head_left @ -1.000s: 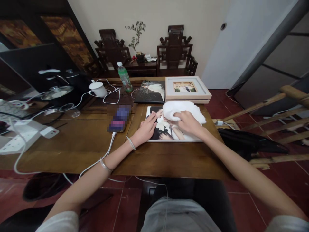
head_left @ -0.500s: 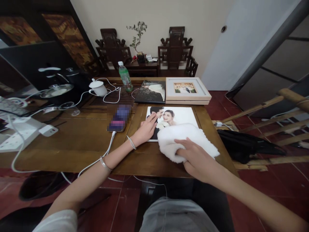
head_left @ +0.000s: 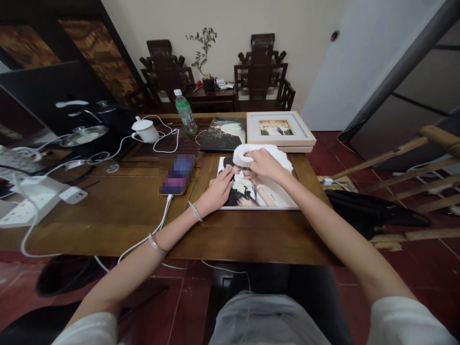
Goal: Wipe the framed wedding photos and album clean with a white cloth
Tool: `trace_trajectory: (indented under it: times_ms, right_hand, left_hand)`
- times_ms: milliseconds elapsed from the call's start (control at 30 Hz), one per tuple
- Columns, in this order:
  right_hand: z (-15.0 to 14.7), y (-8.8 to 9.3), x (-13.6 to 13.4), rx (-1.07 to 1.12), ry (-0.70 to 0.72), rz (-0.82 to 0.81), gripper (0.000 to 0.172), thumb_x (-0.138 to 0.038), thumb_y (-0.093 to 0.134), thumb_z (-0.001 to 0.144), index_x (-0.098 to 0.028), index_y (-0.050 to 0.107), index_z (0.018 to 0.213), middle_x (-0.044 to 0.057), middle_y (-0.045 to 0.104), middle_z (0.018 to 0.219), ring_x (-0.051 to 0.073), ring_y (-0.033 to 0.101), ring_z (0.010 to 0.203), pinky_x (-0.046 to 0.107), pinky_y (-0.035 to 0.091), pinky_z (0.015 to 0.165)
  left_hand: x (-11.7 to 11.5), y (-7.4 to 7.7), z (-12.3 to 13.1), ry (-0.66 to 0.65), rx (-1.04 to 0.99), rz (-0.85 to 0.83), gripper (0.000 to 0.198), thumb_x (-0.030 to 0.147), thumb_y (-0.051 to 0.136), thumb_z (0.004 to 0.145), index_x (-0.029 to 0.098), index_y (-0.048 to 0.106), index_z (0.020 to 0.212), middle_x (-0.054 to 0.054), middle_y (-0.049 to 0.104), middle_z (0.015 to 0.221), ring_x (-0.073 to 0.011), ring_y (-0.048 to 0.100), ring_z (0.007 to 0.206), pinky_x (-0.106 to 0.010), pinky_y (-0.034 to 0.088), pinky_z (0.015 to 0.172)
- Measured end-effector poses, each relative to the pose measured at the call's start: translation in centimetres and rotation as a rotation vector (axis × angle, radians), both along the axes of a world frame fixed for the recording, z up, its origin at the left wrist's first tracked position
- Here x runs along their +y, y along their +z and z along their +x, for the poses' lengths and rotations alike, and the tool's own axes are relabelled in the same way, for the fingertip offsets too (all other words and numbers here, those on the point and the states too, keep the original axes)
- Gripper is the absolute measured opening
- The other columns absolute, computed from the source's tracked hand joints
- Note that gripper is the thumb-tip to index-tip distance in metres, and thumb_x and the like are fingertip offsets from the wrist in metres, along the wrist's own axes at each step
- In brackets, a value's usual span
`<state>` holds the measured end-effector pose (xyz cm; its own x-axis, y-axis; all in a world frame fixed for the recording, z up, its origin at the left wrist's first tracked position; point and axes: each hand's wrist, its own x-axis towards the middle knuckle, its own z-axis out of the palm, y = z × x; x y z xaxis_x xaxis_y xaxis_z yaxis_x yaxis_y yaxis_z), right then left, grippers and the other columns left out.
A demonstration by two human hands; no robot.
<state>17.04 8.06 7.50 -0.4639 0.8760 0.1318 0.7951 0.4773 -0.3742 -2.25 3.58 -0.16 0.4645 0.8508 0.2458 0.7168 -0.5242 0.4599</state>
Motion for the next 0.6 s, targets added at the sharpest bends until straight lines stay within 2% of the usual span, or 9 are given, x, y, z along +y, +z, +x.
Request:
trace_trajectory:
  times_ms: [133,267,367,467,600]
  right_hand:
    - [-0.5,-1.2,-1.6,-0.077,0.01,0.072,0.035,-0.003,0.042,0.073,-0.013,0.065,0.099,0.015,0.068,0.099,0.024,0.06,0.092,0.033,0.04,0.084]
    - [0.0,-2.5,-6.0,-0.207,0.044,0.163,0.04,-0.001,0.041,0.075,-0.01,0.062,0.108,0.022,0.056,0.122,0.031,0.047,0.12,0.052,0.027,0.101]
    - [0.9,-3.1,-9.9,-0.219,0.107,0.143,0.043,0.001,0.039,0.074,-0.01,0.062,0.109,0.021,0.05,0.132,0.031,0.035,0.132,0.056,0.02,0.107]
    - [1.8,-2.8,-13.6,-0.185,0.189,0.091,0.044,0.002,0.039,0.07,-0.013,0.064,0.104,0.017,0.05,0.134,0.031,0.031,0.135,0.058,0.018,0.108]
    - [2.5,-1.5,-17.0,-0.139,0.247,-0.019,0.045,0.001,0.041,0.067,-0.017,0.064,0.101,0.014,0.054,0.131,0.029,0.035,0.133,0.058,0.023,0.108]
  left_hand:
    - [0.0,-0.1,0.0,-0.004,-0.008,-0.005,0.048,0.027,0.027,0.096,0.013,0.032,0.141,-0.015,0.028,0.151,-0.0239,0.022,0.141,-0.048,0.026,0.112]
    - [0.1,-0.1,0.0,-0.006,-0.016,-0.001,0.048,0.025,0.028,0.095,0.013,0.032,0.141,-0.015,0.029,0.151,-0.0237,0.022,0.141,-0.048,0.026,0.112]
    - [0.0,0.0,0.1,-0.003,-0.005,-0.009,0.048,0.024,0.027,0.095,0.013,0.031,0.141,-0.015,0.028,0.151,-0.0238,0.022,0.141,-0.048,0.026,0.112]
    - [-0.1,0.1,0.1,-0.001,0.006,-0.009,0.048,0.024,0.026,0.095,0.012,0.03,0.141,-0.016,0.028,0.151,-0.024,0.021,0.141,-0.047,0.027,0.112]
    - [-0.1,0.0,0.1,-0.006,-0.003,0.008,0.047,0.025,0.027,0.095,0.014,0.031,0.141,-0.015,0.028,0.151,-0.0237,0.022,0.141,-0.047,0.027,0.112]
